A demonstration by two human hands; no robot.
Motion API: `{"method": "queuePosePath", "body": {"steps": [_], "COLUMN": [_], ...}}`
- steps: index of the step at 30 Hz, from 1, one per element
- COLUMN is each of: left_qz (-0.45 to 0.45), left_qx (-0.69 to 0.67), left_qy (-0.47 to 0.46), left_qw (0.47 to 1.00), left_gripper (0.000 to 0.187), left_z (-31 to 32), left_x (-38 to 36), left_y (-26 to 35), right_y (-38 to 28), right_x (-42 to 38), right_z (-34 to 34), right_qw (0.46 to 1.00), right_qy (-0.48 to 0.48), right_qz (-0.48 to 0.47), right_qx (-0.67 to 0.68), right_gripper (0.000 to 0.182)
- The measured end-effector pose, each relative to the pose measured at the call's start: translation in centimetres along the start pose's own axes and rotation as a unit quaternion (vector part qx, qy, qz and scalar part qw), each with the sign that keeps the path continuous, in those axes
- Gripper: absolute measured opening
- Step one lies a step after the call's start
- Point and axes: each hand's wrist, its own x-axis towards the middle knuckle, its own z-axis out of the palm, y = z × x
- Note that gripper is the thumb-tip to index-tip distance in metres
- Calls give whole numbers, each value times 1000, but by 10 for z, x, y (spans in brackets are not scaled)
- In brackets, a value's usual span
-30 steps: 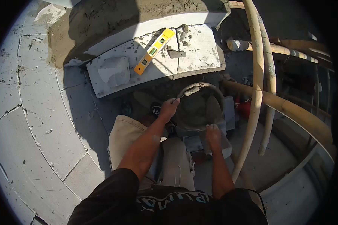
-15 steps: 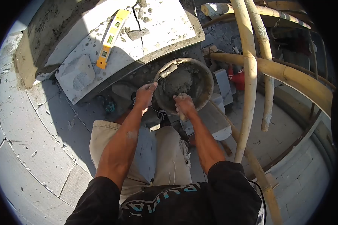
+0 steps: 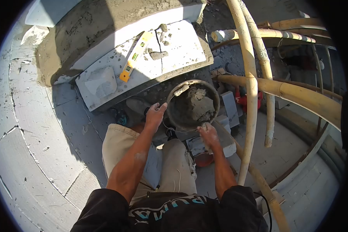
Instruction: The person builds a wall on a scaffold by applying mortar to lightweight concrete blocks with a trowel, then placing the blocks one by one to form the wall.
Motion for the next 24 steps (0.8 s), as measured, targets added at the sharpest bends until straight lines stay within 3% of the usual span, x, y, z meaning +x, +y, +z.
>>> {"method": "queuePosePath", "body": {"steps": [3,4,7,9,12,15,16,21,24], "left_qz": [30,25,103,179,250,242,235,189,182], "left_qx": [-34,-148,-249,-318,-441,-525,-543,-632,-646], "left_qy": [-15,-66,0,57,134,188,188,185,172], "left_qw": [999,986,963,929,851,794,784,729,721], "left_gripper": [71,71,67,67,74,89,95,112,116], "left_z": [-31,-43,-111,-170,-258,-332,-355,-442,-474], "left_x": [-70,-77,-128,-124,-95,-45,-26,51,69], "left_y": [56,57,134,166,217,266,278,329,354], "right_y": [4,8,-73,-107,-81,-201,-216,-345,-437], "right_x": [-23,-30,-89,-113,-104,-127,-127,-106,-103], "right_z": [-21,-32,-51,-59,-68,-58,-50,-19,11], "right_qw": [999,996,997,992,993,958,972,930,955], "right_qy": [-19,-11,-23,-27,-50,-113,-46,-74,-126], "right_qz": [39,-4,64,72,27,19,-98,-160,-71], "right_qx": [-16,-86,-33,-99,-107,-262,-207,-322,-259], "right_gripper": [23,23,20,28,40,60,30,37,31]}}
